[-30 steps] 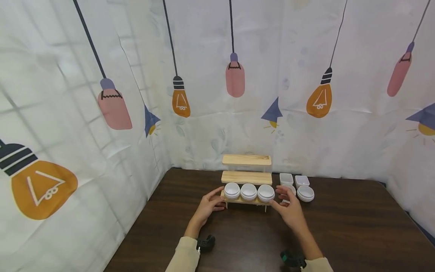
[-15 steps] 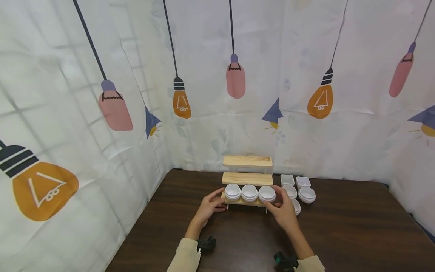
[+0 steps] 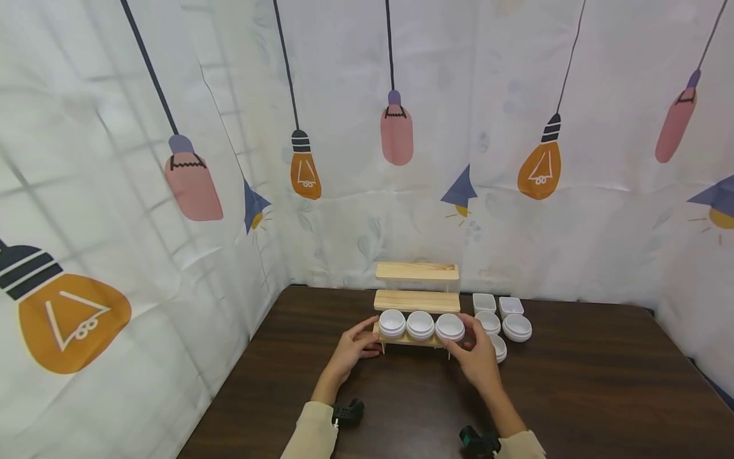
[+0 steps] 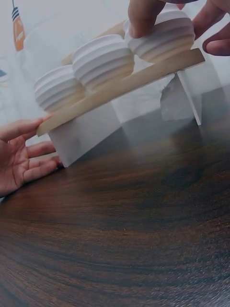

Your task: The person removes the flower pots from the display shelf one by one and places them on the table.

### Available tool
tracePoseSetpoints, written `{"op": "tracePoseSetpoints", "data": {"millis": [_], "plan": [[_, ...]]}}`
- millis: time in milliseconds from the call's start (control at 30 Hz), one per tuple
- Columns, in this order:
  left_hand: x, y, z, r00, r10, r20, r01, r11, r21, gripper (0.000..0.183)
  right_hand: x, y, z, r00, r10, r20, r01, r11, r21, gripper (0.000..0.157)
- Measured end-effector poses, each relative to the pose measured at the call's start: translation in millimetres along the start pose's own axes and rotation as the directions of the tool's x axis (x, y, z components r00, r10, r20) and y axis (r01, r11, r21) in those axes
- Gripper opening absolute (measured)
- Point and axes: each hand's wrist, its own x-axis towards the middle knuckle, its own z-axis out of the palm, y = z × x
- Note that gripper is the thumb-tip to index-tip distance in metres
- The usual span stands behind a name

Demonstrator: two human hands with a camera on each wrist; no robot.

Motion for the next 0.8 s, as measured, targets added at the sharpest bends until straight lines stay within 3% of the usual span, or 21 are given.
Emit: {"op": "tracePoseSetpoints", "data": {"millis": [433, 800], "plan": [[1.0, 1.5, 2.3, 1.000, 0.006, 0.001, -0.006, 1.000, 0.015, 0.052, -0.9, -7.2, -10.5, 1.000, -0.030, 0.001, 0.029, 0.998, 0.060, 0.060], [1.8, -2.0, -0.7, 1.000, 0.002, -0.004, -0.002, 1.000, 0.015, 0.051, 2.2, -9.1, -16.9, 0.998, -0.034, 0.057, 0.030, 0.997, 0.075, 0.059]]}}
